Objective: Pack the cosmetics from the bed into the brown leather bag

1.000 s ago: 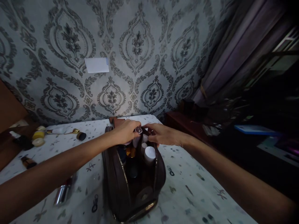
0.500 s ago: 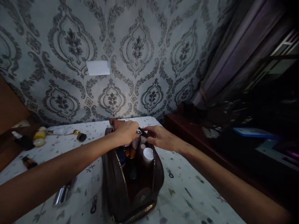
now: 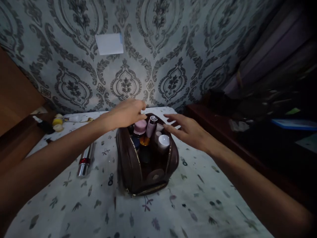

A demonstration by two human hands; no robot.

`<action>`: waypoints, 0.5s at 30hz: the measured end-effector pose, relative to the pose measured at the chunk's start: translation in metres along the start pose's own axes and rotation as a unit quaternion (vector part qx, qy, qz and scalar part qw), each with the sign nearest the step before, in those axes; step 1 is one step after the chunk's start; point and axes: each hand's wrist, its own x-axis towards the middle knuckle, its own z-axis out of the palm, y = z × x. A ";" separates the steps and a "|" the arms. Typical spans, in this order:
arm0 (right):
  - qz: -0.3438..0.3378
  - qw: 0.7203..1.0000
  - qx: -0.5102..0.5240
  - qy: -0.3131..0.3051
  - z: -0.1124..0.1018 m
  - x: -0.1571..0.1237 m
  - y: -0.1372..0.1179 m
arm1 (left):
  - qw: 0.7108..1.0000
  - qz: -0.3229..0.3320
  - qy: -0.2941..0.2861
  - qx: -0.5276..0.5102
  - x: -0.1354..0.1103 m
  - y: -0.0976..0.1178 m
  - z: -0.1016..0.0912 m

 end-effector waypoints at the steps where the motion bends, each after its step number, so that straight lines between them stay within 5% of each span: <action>1: -0.017 0.999 -0.001 0.039 0.000 -0.008 -0.002 | 0.999 0.007 0.036 -0.017 -0.014 -0.003 -0.005; 4: -0.088 0.987 -0.007 0.137 0.001 -0.032 -0.013 | 0.992 -0.001 0.116 -0.058 -0.062 -0.019 -0.014; 7: -0.126 0.974 -0.011 0.187 0.008 -0.054 -0.024 | 0.983 -0.076 0.153 -0.065 -0.107 -0.045 -0.017; 12: -0.222 0.945 -0.044 0.235 0.028 -0.070 -0.034 | 0.964 -0.189 0.144 -0.118 -0.170 -0.096 -0.006; 15: -0.309 0.927 -0.033 0.208 0.033 -0.072 -0.044 | 0.958 -0.227 0.096 -0.148 -0.202 -0.110 0.013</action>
